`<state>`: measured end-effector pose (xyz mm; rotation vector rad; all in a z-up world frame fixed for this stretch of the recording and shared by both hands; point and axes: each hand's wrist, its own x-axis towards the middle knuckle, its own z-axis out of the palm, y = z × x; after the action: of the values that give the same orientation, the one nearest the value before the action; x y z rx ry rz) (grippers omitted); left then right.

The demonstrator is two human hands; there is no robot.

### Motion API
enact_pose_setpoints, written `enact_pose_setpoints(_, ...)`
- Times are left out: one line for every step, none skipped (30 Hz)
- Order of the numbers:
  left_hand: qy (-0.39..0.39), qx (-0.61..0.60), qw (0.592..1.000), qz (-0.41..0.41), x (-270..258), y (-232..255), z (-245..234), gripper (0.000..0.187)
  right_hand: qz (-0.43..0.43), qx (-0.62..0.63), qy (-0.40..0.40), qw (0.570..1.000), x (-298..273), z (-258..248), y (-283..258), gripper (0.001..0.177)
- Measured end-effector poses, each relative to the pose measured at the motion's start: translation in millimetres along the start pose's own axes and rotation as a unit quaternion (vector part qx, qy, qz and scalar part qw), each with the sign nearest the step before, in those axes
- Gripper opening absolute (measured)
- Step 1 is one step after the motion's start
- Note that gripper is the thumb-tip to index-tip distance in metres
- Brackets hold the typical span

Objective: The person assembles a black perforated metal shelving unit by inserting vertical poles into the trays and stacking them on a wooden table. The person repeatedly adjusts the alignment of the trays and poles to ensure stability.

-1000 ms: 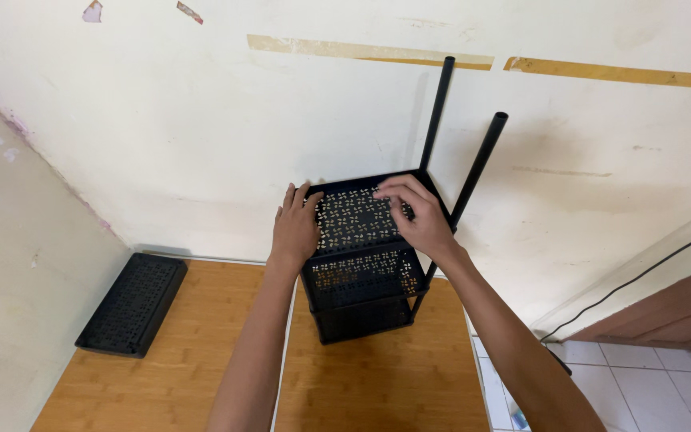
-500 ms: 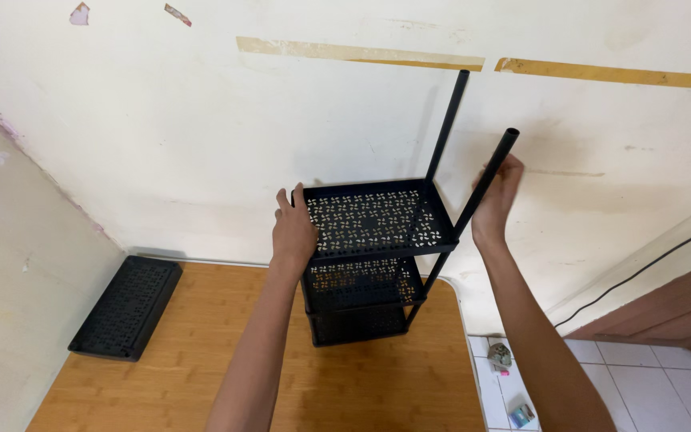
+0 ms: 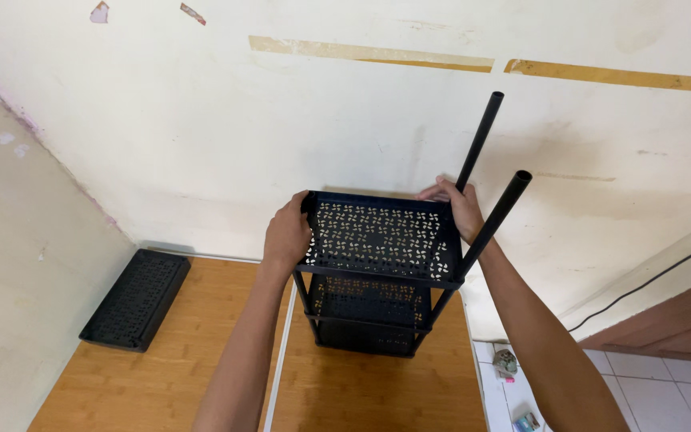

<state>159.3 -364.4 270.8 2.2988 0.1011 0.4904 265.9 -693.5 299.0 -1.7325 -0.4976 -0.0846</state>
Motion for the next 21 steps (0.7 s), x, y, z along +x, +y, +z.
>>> enact_pose_setpoints(0.004,-0.006,1.000,-0.028,0,1,-4,0.045,-0.009,0.023,0.007,1.000,0,4,-2,0.048)
enact_pose_setpoints(0.008,-0.012,0.998,-0.056,-1,2,-7,0.042,-0.016,0.046,0.014,0.999,0,7,-3,0.057)
enact_pose_setpoints(0.018,-0.023,0.998,-0.050,-2,1,-9,0.040,-0.010,0.043,0.029,0.999,1,10,-5,0.058)
enact_pose_setpoints(0.030,-0.034,0.998,-0.045,-1,-2,-12,0.038,-0.004,0.041,0.043,0.998,4,15,-6,0.059)
enact_pose_setpoints(0.041,-0.045,0.997,-0.039,0,-6,-15,0.036,0.001,0.039,0.058,0.998,8,20,-6,0.062)
enact_pose_setpoints(0.051,-0.050,0.997,-0.031,1,-10,-17,0.035,0.007,0.040,0.065,0.997,10,25,-7,0.062)
enact_pose_setpoints(0.060,-0.054,0.996,-0.024,2,-15,-19,0.035,0.012,0.042,0.073,0.996,12,30,-8,0.063)
enact_pose_setpoints(0.071,-0.059,0.996,-0.015,4,-19,-22,0.034,0.015,0.045,0.081,0.996,15,34,-10,0.064)
enact_pose_setpoints(0.082,-0.065,0.994,-0.018,5,-23,-25,0.034,0.016,0.055,0.082,0.995,18,40,-11,0.064)
enact_pose_setpoints(0.092,-0.072,0.993,-0.021,5,-27,-27,0.033,0.017,0.064,0.083,0.994,19,47,-11,0.064)
enact_pose_setpoints(0.103,-0.079,0.991,-0.025,5,-31,-29,0.033,0.019,0.074,0.085,0.993,19,52,-10,0.065)
enact_pose_setpoints(0.115,-0.080,0.990,-0.028,4,-34,-32,0.032,0.012,0.079,0.090,0.993,20,58,-10,0.065)
enact_pose_setpoints(0.127,-0.080,0.988,-0.031,4,-36,-35,0.031,0.004,0.084,0.094,0.992,19,64,-9,0.065)
enact_pose_setpoints(0.139,-0.080,0.986,-0.033,3,-39,-38,0.030,-0.004,0.089,0.099,0.991,19,70,-8,0.064)
enact_pose_setpoints(0.144,-0.082,0.985,-0.046,2,-42,-41,0.031,-0.005,0.105,0.113,0.988,19,77,-6,0.064)
enact_pose_setpoints(0.149,-0.085,0.983,-0.058,2,-46,-44,0.032,-0.007,0.121,0.127,0.984,20,85,-3,0.063)
enact_pose_setpoints(0.154,-0.087,0.982,-0.070,1,-50,-45,0.033,-0.008,0.136,0.142,0.980,20,90,-1,0.063)
enact_pose_setpoints(0.169,-0.077,0.981,-0.050,0,-53,-46,0.035,-0.010,0.146,0.151,0.978,19,95,1,0.064)
enact_pose_setpoints(0.184,-0.067,0.980,-0.031,0,-57,-45,0.037,-0.012,0.155,0.161,0.975,18,101,4,0.065)
enact_pose_setpoints(0.199,-0.057,0.978,-0.011,-1,-61,-44,0.040,-0.015,0.164,0.171,0.971,17,107,7,0.066)
enact_pose_setpoints(0.206,-0.046,0.978,-0.006,-2,-65,-44,0.044,-0.030,0.170,0.172,0.970,16,114,11,0.065)
